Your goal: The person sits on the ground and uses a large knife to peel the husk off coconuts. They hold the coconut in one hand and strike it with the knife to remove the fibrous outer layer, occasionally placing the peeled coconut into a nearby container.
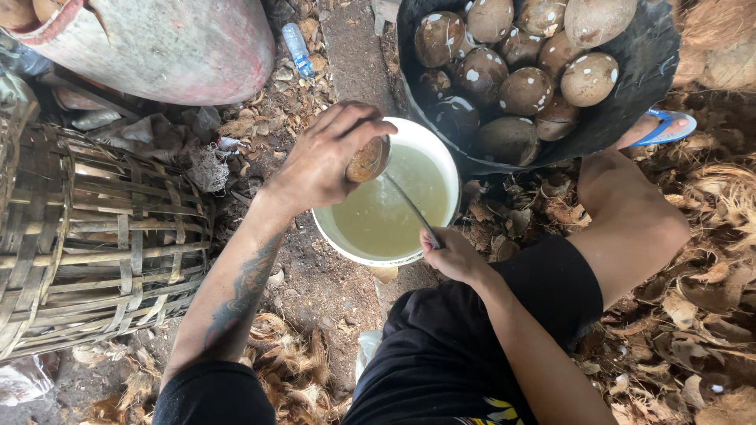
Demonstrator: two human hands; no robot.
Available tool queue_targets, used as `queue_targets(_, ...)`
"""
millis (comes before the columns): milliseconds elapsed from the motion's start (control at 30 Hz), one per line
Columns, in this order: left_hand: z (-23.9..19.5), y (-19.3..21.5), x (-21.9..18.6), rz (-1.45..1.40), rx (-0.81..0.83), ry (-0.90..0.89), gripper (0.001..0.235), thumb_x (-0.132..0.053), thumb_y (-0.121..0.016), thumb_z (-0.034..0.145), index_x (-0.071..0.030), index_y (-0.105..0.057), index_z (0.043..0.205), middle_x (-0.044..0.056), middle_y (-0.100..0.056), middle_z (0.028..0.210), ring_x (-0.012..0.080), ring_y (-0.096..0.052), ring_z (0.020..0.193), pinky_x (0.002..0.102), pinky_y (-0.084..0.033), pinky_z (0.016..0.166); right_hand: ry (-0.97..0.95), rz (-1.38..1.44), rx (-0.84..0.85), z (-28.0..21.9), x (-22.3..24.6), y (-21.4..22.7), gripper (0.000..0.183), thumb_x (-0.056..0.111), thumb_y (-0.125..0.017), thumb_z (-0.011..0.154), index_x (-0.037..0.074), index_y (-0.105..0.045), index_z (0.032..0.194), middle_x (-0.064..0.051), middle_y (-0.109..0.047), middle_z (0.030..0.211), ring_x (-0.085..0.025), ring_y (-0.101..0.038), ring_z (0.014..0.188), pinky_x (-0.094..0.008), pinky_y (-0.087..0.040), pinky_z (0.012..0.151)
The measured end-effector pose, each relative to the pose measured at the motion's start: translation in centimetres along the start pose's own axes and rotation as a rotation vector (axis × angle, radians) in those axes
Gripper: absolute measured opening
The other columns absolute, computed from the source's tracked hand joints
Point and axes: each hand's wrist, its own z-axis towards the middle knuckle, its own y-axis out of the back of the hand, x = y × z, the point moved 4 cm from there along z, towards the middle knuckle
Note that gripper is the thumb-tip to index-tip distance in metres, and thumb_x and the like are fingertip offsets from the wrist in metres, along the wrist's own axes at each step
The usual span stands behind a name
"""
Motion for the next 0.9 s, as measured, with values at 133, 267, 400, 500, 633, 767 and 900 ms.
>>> queue_targets(133, -0.5, 1.0, 0.0, -0.085, -0.052, 0.036, 0.095, 0.013, -0.094, 0.045, -0.005, -0.069, 0.135, 0.021, -0.064, 0.128, 0.0438, -0.06, 0.128, 0.06, -0.046, 0.115, 0.008, 0.045, -0.026, 0.7, -0.9, 0.5, 0.012, 0.004, -0.057, 0.067, 0.014, -0.051, 0.069, -0.008, -0.06, 0.055, -0.028, -0.061, 0.063, -0.039, -0.042, 0.071)
queue_targets(267, -1.6, -0.5, 3.8, -0.396, -0.173, 0.148, 0.085, 0.004, -0.1, 0.052, -0.007, -0.071, 0.13, 0.019, -0.068, 0.123, 0.0408, -0.064, 0.122, 0.06, -0.05, 0.109, 0.009, 0.042, -0.102, 0.6, -0.9, 0.7, 0.012, 0.005, -0.06, 0.066, 0.014, -0.053, 0.069, -0.008, -0.059, 0.052, -0.027, -0.064, 0.061, -0.037, -0.044, 0.069)
queue_targets(400, -3.4, -8.6, 11.0, -1.042, -0.426, 0.443, 0.078, -0.014, -0.104, 0.063, -0.013, -0.07, 0.133, 0.01, -0.071, 0.12, 0.0279, -0.066, 0.114, 0.049, -0.055, 0.104, -0.004, 0.017, -0.24, -2.2, 3.9, 2.2, 0.01, 0.01, -0.067, 0.061, 0.015, -0.058, 0.06, -0.005, -0.06, 0.045, -0.026, -0.066, 0.056, -0.033, -0.047, 0.067)
queue_targets(500, 0.5, -13.3, 12.8, -1.551, -0.585, 0.681, 0.062, -0.026, -0.086, 0.083, -0.02, -0.063, 0.14, 0.013, -0.06, 0.122, 0.0301, -0.064, 0.114, 0.044, -0.058, 0.104, 0.166, 0.111, -0.464, -5.7, 7.5, 4.1, 0.008, 0.003, -0.057, 0.059, 0.01, -0.055, 0.057, -0.007, -0.056, 0.038, -0.023, -0.064, 0.044, -0.031, -0.048, 0.057)
queue_targets(633, 13.3, -13.4, 6.2, -1.89, -0.571, 0.49, 0.053, -0.039, -0.079, 0.09, -0.019, -0.064, 0.137, 0.014, -0.067, 0.124, 0.0281, -0.066, 0.12, 0.046, -0.053, 0.112, 0.403, -0.056, -0.784, -12.8, 8.4, 8.4, 0.021, -0.01, -0.059, 0.068, 0.009, -0.052, 0.064, -0.007, -0.061, 0.041, -0.019, -0.065, 0.041, -0.024, -0.046, 0.049)
queue_targets(767, 25.6, -18.2, -3.4, -2.237, -0.267, 0.512, 0.053, -0.045, -0.078, 0.087, -0.006, -0.074, 0.122, 0.02, -0.078, 0.115, 0.037, -0.075, 0.107, 0.055, -0.059, 0.101, 0.234, -0.277, -1.169, -22.3, 7.2, 10.5, 0.019, -0.001, -0.062, 0.071, 0.014, -0.049, 0.07, -0.001, -0.059, 0.053, -0.019, -0.055, 0.045, -0.03, -0.045, 0.05)
queue_targets(900, 32.7, -27.4, -15.9, -2.233, 0.212, 0.402, 0.027, -0.027, -0.075, 0.092, -0.01, -0.074, 0.114, 0.015, -0.079, 0.111, 0.0315, -0.076, 0.103, 0.048, -0.061, 0.095, -0.219, -0.435, -1.366, -30.5, 3.9, 8.7, 0.013, 0.014, -0.063, 0.066, 0.02, -0.053, 0.071, 0.001, -0.054, 0.053, -0.03, -0.048, 0.047, -0.039, -0.048, 0.052)
